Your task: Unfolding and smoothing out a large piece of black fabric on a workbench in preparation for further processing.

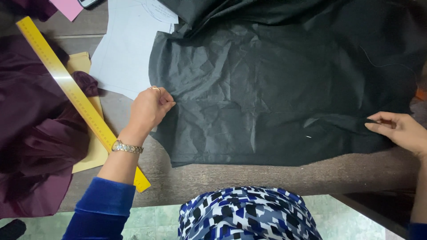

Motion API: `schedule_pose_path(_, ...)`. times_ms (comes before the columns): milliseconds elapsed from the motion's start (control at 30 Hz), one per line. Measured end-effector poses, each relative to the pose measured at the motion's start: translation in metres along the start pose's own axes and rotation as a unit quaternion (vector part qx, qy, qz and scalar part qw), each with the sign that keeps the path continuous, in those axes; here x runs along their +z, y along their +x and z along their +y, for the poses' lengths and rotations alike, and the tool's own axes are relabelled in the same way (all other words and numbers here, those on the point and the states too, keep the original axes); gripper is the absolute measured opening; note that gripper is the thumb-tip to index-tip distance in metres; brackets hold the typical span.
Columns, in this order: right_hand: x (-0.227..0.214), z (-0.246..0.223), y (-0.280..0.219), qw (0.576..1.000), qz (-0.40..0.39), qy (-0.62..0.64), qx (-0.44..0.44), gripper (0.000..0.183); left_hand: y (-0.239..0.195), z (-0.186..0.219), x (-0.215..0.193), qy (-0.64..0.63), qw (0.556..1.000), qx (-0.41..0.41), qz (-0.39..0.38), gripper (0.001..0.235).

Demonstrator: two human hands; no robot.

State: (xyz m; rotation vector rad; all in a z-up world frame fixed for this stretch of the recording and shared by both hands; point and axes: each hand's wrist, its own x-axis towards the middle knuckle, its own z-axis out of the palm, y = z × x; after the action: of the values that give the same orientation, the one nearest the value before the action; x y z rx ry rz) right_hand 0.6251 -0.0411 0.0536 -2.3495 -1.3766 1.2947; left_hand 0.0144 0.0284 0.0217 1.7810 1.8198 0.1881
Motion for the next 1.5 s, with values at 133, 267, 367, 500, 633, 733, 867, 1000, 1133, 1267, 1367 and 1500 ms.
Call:
schedule_pose_path(133,0.002,-0.014,-0.007,0.999,0.038,-0.021,-0.021,0.019,-0.011,-0.002,0.0,-0.016,0.998,0.03,0.043,0.014)
schedule_pose_path(267,0.002,-0.068,-0.036,0.999,0.027,-0.027,0.008,0.023,-0.033,0.002,-0.002,-0.013,0.997,0.006,0.078,0.024)
schedule_pose_path(367,-0.005,-0.05,-0.022,0.998,0.047,0.006,-0.048,0.036,-0.05,-0.011,0.004,-0.014,0.998,-0.004,0.067,0.027)
schedule_pose_path(500,-0.016,-0.052,-0.028,0.99,0.088,0.059,-0.098,0.044,-0.061,-0.006,0.003,-0.063,0.997,0.015,0.049,0.021)
schedule_pose_path(633,-0.017,-0.038,0.001,0.976,0.152,0.088,-0.13,0.037,-0.038,0.006,-0.006,-0.033,0.997,0.029,0.07,0.025)
schedule_pose_path(733,-0.02,-0.02,0.046,0.964,0.232,0.062,-0.115,0.027,0.0,0.021,-0.008,-0.003,0.994,0.069,0.09,0.024)
schedule_pose_path(867,-0.013,0.001,0.116,0.934,0.304,-0.138,-0.129,0.035,0.053,0.045,0.0,0.086,0.984,0.064,0.14,0.028)
schedule_pose_path(1000,0.027,-0.071,0.09,0.933,0.258,-0.212,-0.135,0.038,0.09,0.033,0.029,0.131,0.976,0.058,0.167,0.032)
schedule_pose_path(1133,0.045,-0.079,0.095,0.907,0.237,-0.346,-0.046,0.028,0.095,0.036,0.026,0.083,0.99,0.028,0.113,0.015)
schedule_pose_path(1267,0.035,-0.072,0.114,0.86,0.265,-0.428,-0.081,0.018,0.103,0.04,0.027,0.045,0.997,0.024,0.062,0.013)
schedule_pose_path(1367,0.012,-0.079,0.138,0.822,0.348,-0.432,-0.125,0.022,0.124,0.046,0.025,-0.033,0.984,0.095,0.15,0.018)
schedule_pose_path(1500,-0.015,-0.111,0.139,0.864,0.346,-0.308,-0.196,0.015,0.148,0.058,0.012,-0.14,0.943,0.165,0.253,0.009)
